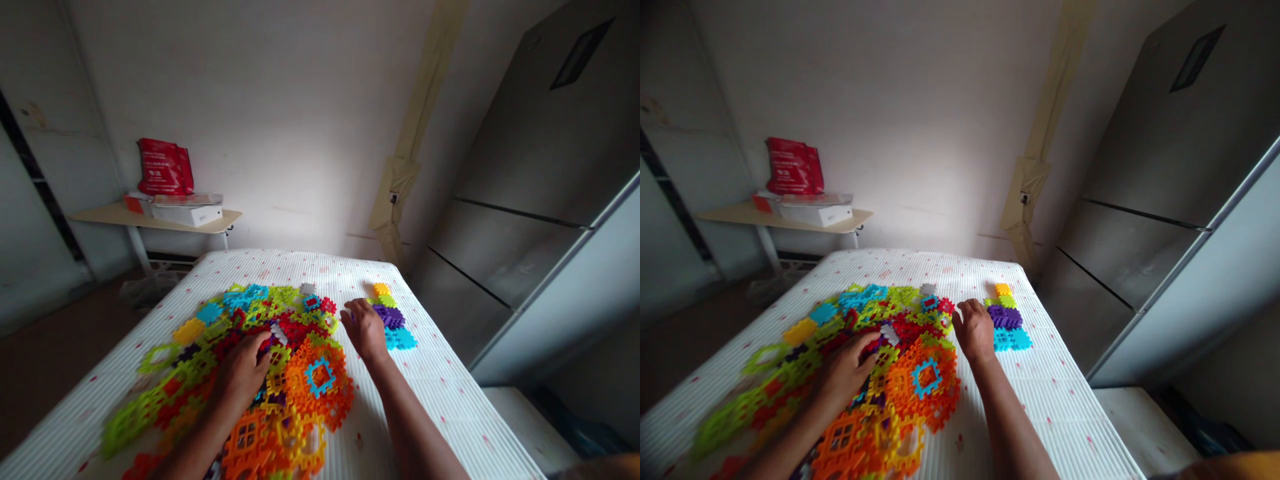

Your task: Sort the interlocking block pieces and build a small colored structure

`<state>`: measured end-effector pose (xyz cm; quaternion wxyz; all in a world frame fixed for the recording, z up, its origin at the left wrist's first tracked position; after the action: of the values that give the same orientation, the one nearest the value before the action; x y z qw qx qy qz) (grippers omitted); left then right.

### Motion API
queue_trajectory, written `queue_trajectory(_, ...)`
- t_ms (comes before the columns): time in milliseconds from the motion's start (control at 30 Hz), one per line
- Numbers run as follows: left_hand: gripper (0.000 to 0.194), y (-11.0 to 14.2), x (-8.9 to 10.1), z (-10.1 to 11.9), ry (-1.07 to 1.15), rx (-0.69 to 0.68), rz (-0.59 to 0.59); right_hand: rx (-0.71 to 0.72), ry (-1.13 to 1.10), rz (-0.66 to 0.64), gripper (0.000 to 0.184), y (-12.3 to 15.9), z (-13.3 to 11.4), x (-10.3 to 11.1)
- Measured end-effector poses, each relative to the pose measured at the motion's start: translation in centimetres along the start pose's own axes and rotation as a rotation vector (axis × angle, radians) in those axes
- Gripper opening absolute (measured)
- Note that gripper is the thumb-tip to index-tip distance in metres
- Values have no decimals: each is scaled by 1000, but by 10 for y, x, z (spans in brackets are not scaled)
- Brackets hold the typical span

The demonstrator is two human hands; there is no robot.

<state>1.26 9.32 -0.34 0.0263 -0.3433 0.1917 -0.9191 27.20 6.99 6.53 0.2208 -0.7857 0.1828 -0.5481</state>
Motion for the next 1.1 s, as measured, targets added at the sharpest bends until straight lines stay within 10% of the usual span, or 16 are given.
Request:
queue_trajectory(467,49,7,1,2,17,40,31,58,-94,-53,17,6,-27,-7)
queue_trajectory(867,38,24,25,56,8,-441,223,-217,-1250,-340,23,26,-70,-60)
queue_trajectory(1100,40,29,22,63,-52,-565,252,-316,-1451,-437,29,35,-87,-74)
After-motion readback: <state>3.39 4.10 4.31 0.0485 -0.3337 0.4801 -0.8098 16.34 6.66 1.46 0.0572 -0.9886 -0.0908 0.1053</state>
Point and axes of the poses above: each hand's wrist, its own y-axis away from the middle knuckle, its own x-axis out of the back of the hand, z = x × y, the point moved 8 cm from there along -y, towards the middle knuckle, and after that the axes turned 1 degree about -y, right-handed, at the moved point
